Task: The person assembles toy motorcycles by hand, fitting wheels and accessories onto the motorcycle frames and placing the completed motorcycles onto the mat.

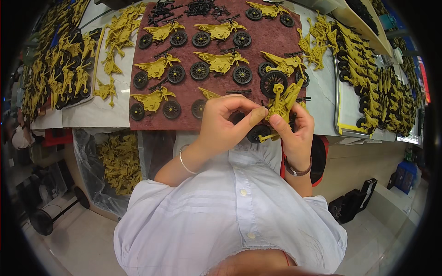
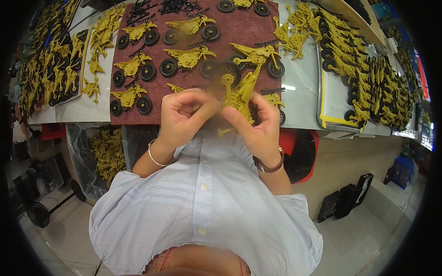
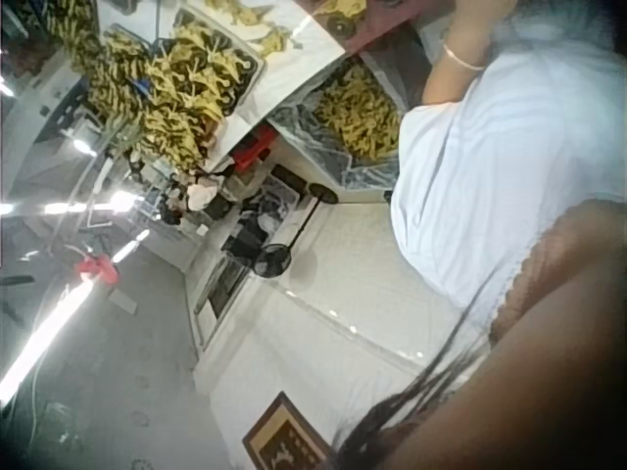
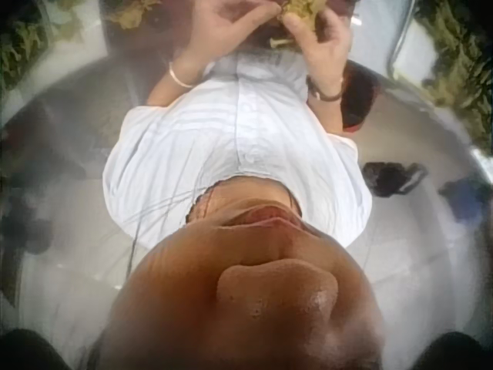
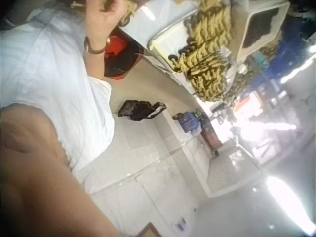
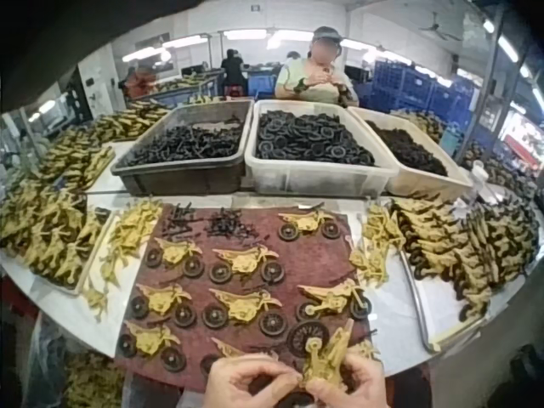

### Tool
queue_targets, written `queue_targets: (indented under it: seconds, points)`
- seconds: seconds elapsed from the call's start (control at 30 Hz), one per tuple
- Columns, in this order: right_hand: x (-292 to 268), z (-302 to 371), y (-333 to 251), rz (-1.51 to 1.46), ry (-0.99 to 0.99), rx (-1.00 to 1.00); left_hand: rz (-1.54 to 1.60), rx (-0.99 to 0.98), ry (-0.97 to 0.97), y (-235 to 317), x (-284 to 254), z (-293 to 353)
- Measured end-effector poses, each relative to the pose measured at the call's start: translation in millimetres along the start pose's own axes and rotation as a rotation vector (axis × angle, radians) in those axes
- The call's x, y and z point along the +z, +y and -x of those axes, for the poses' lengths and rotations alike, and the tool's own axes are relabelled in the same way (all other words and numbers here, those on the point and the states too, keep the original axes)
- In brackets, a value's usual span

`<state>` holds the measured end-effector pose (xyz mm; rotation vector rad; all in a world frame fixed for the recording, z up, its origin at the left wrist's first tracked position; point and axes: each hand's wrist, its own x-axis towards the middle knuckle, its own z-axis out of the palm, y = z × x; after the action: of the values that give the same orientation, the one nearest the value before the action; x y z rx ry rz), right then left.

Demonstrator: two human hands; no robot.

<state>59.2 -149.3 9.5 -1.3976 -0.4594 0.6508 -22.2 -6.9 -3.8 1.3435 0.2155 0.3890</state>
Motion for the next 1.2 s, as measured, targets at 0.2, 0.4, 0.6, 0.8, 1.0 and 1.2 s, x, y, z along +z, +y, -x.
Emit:
queue_targets:
  seconds: [0.2,0.4,0.6,0.8,1.0,1.2]
  points:
    - [3,2,2,0.024,0.062,-0.102,0.069,0.040,-0.032,0,-1,2]
    - [5,-3,1,0.026,0.064,-0.151,0.143,0.091,-0.114,-8,-7,-4]
    - [6,-4,2,0.078,0.074,-0.164,0.113,0.117,-0.095,-11,-7,-5]
    - [3,-2,6,-0.039,0.010,-0.194,-0.026,0.224,-0.067,0,-4,-6]
    - [8,2,5,-0.203,0.018,-0.206,-0.086,0.256,-0.103,13,-4,-3]
    - [5,4,11,-0.216,0.013,-0.190,-0.224,0.269,-0.057,11,-1,-3]
